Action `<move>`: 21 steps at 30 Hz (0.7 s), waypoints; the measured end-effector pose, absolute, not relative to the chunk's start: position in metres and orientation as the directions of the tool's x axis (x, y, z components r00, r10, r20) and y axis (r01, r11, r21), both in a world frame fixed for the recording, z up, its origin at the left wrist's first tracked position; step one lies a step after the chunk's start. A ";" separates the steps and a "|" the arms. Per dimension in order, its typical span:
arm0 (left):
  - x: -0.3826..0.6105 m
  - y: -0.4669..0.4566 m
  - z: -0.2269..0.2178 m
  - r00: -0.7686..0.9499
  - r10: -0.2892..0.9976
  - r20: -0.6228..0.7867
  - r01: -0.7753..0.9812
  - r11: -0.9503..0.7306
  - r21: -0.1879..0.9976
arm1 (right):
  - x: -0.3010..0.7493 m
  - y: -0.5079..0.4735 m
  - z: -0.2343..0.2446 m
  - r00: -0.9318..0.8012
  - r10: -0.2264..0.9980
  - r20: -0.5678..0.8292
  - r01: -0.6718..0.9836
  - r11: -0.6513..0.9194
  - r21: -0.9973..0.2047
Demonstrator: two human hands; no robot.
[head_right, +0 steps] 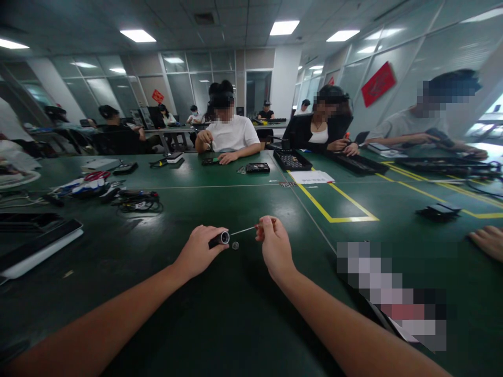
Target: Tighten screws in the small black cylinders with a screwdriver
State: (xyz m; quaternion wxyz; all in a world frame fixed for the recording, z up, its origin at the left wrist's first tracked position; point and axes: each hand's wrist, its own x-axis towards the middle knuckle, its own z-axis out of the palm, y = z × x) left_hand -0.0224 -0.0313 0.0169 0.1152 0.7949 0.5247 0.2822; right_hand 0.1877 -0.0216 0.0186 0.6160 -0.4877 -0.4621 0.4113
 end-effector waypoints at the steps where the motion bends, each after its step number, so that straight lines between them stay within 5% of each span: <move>1: -0.022 -0.032 0.017 0.286 0.901 0.326 0.761 -0.420 0.494 | 0.188 -0.021 0.019 0.241 0.954 0.178 -0.044 0.194 -0.980; 14: -0.019 -0.033 0.030 0.273 0.920 0.280 0.705 -0.390 0.593 | 0.194 -0.039 0.047 0.123 0.901 0.417 0.270 0.374 -0.887; 21: -0.003 -0.013 0.033 0.382 0.918 0.105 0.817 -0.388 0.426 | 0.189 -0.037 0.046 0.103 0.910 0.401 0.284 0.360 -0.889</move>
